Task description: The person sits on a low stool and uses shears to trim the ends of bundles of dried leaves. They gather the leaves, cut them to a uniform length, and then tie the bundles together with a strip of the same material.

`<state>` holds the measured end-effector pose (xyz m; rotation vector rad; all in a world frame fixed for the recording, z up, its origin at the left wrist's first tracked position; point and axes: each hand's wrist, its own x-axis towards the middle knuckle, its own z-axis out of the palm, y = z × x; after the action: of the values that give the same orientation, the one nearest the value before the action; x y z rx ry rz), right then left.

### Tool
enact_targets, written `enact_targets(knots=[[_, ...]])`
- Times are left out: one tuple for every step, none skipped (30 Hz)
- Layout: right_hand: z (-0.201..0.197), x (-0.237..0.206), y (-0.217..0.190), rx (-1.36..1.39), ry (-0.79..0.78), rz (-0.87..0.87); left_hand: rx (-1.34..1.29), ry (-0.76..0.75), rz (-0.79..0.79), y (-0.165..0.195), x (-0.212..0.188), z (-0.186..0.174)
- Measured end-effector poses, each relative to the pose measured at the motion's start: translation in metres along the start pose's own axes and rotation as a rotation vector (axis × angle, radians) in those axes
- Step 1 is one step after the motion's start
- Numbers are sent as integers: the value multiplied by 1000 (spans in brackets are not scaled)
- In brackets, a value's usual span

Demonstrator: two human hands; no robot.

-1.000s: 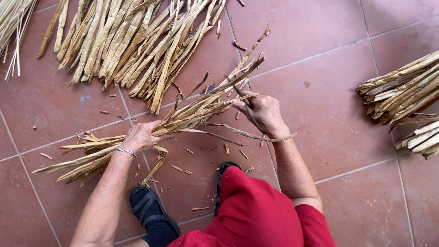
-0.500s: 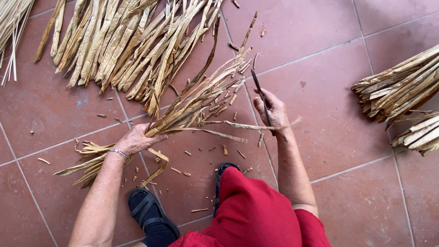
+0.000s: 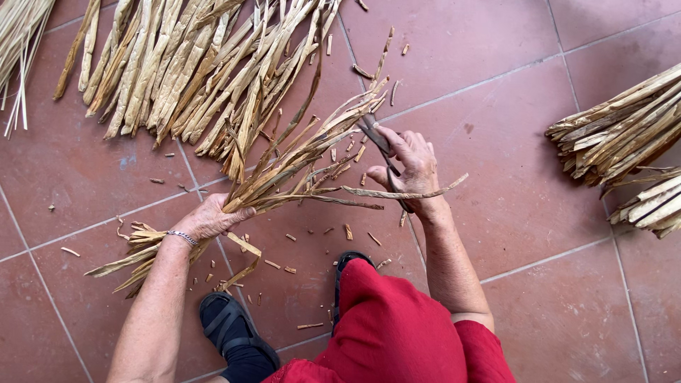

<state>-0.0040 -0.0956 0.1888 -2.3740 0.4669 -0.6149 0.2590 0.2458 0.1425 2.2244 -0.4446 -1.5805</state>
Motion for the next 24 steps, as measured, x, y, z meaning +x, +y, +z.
enact_targets(knots=[[-1, 1, -3, -50, -2, -29, -2, -1, -2, 4, -2, 1], [-1, 2, -5, -98, -3, -60, -3, -1, -3, 8, -4, 2], [-1, 3, -5, -94, -45, -9, -5, 2, -5, 11, -7, 2], [1, 3, -5, -89, -88, 42, 8, 5, -6, 15, -9, 2], [4, 2, -3, -85, -133, 94, 21, 7, -8, 17, -10, 3], [8, 0, -2, -66, -104, 77, 34, 8, -8, 19, -12, 3], [13, -3, -1, -47, -74, 60, 25, 12, -7, 20, -12, 3], [17, -7, 2, -29, -42, 44, 17, 15, -5, 21, -12, 3], [21, -10, 6, 7, -37, 49, 9, 18, -3, 21, -12, 3], [24, -13, 10, 43, -31, 53, 4, 18, -5, 19, -11, 4], [28, -16, 14, 79, -25, 58, -2, 18, -6, 17, -10, 4], [31, -18, 18, 118, -15, 113, -7, 17, -8, 13, -8, 3], [34, -20, 21, 157, -6, 167, -16, 15, 2, 9, -6, 3], [36, -21, 25, 196, 4, 222, -24, 14, 11, 5, -4, 2], [35, -23, 29, 243, 5, 304, -33, 12, 21, -1, -1, 1], [34, -24, 32, 290, 6, 383, -44, 12, 19, -6, 2, 0], [34, -24, 34, 337, 5, 464, -54, 12, 15, -12, 5, -1], [33, -25, 36, 338, -19, 483, -64, 10, 11, -17, 8, -3], [31, -25, 38, 339, -43, 503, -65, 1, 34, -22, 10, -4], [30, -24, 39, 340, -68, 522, -65, -7, 56, -26, 13, -6], [31, -24, 39, 334, -46, 448, -67, -17, 77, -30, 14, -6], [32, -23, 39, 329, -24, 373, -70, -14, 62, -32, 15, -6], [34, -22, 39, 323, -4, 295, -74, -9, 48, -33, 15, -8], [35, -19, 39, 292, -29, 355, -80, -2, 34, -33, 14, -9]])
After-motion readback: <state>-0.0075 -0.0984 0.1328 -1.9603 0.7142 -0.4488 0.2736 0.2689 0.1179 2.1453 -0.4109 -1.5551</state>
